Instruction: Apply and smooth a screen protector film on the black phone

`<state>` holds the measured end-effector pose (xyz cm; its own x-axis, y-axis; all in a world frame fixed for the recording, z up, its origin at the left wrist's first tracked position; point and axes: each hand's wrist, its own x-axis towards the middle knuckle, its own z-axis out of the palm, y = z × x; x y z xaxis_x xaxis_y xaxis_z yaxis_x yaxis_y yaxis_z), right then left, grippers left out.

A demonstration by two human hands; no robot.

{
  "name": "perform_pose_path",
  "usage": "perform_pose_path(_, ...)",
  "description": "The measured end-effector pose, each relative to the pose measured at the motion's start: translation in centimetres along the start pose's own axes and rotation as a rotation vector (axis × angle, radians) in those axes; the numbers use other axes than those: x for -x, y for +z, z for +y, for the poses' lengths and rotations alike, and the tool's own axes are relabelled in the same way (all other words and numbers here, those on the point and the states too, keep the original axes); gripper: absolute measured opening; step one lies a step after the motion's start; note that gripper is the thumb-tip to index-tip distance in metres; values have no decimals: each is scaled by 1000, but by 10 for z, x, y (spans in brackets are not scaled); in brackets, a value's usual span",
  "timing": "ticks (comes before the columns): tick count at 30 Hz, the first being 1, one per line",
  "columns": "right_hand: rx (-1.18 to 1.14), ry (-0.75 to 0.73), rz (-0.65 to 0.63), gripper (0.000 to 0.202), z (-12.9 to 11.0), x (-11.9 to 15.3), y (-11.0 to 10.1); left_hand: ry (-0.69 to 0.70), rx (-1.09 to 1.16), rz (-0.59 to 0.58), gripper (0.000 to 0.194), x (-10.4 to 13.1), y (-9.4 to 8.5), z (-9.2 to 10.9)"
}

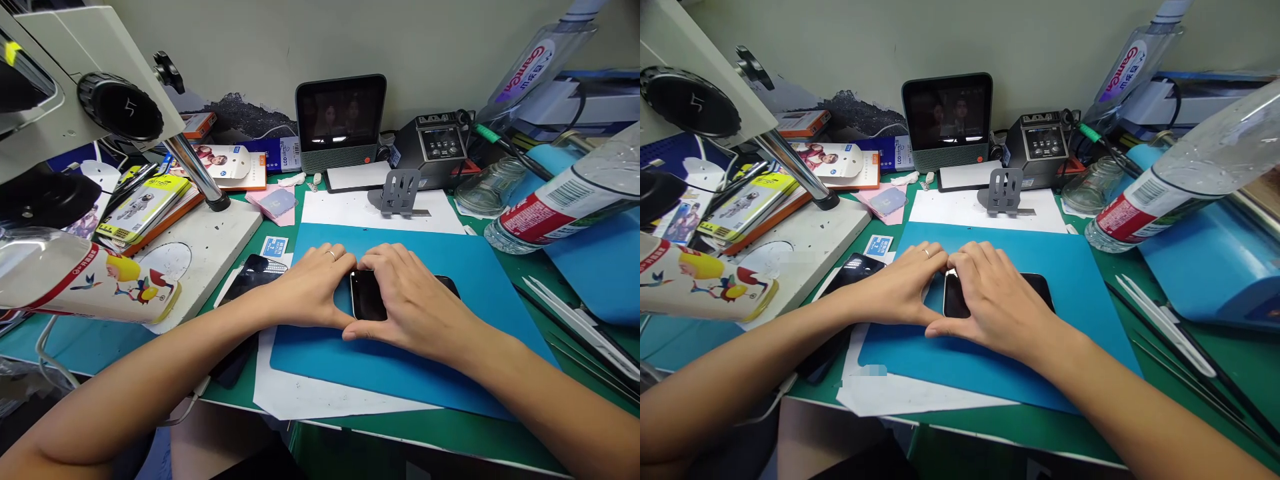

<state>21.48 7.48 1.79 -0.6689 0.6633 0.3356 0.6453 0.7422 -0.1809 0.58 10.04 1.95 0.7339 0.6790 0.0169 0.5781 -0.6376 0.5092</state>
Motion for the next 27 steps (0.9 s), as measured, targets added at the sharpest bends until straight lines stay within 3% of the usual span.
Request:
perform_pose_path(4, -15, 10, 59, 75, 2, 1, -6, -14, -6, -9, 62, 1, -1, 3)
perform_pose_path(8, -36, 75, 178, 76, 11, 4, -28, -57, -27, -31, 60, 1, -5, 9)
perform_pose_path(10, -20, 136, 289, 82, 19, 7, -43, -58, -27, -39, 62, 2, -6, 10)
perform_pose_path(12, -20, 225, 478, 85, 28, 10, -53, -50, -21, -46, 65, 3, -7, 11)
perform_pose_path(15, -117, 373, 661, 84, 44, 14, -53, -40, -17, -54, 72, 5, -8, 11)
perform_pose_path(22, -598, 428, 611, 68, 78, 4, -21, -22, -96, -49, 73, 5, -7, 14)
perform_pose_path(27, -871, 579, 545, 52, 82, 4, -17, 3, -113, -27, 65, 3, -7, 16)
